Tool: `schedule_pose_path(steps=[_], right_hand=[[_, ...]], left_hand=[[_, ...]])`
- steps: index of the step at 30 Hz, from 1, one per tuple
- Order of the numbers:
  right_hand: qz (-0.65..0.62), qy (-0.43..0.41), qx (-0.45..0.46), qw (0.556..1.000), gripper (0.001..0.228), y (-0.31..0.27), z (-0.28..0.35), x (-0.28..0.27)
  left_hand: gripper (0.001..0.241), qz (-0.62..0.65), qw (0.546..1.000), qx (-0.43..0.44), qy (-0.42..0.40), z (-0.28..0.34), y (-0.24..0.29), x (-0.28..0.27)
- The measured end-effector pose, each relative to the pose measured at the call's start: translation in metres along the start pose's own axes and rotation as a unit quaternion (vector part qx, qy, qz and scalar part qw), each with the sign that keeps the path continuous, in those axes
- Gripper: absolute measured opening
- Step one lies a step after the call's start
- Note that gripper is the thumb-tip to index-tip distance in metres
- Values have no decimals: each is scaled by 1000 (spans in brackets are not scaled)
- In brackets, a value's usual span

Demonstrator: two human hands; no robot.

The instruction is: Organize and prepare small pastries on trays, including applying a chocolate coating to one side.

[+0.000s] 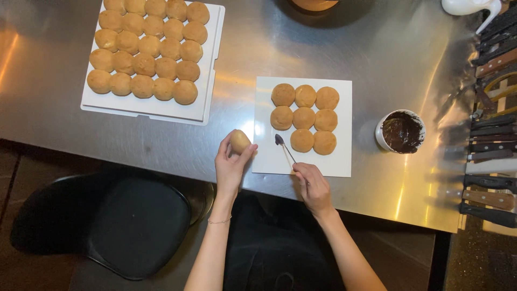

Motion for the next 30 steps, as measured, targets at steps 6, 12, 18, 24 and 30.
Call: schedule_pose_path(steps=[6, 12, 18, 24, 30], right_hand=[[-13, 42, 60, 997, 9, 4, -5, -13], [-229, 200, 285, 909, 28, 43, 10, -22], [-479, 336, 469, 662, 40, 123, 55, -5], [-561, 347, 504, 558, 37, 137, 76, -29], [-536, 351, 487, 594, 36, 155, 93, -80]], left_hand=[[62, -129, 992, 3, 6, 2, 3, 4], [58, -101, 994, 35, 0, 2, -5, 4], [65, -239, 970, -16, 32, 12, 12, 16], [76, -525, 833, 174, -11, 2, -10, 63], [84, -552, 813, 186, 1, 3, -12, 81]])
Point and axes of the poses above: each hand's wrist, its own z-axis away from the middle knuckle, its own x-axis out of the palm, y = z × x, the point moved 6 cm from there along -z, towards the middle knuckle, and after that the axes turned 4 degrees about -z, right-handed, at the moved point
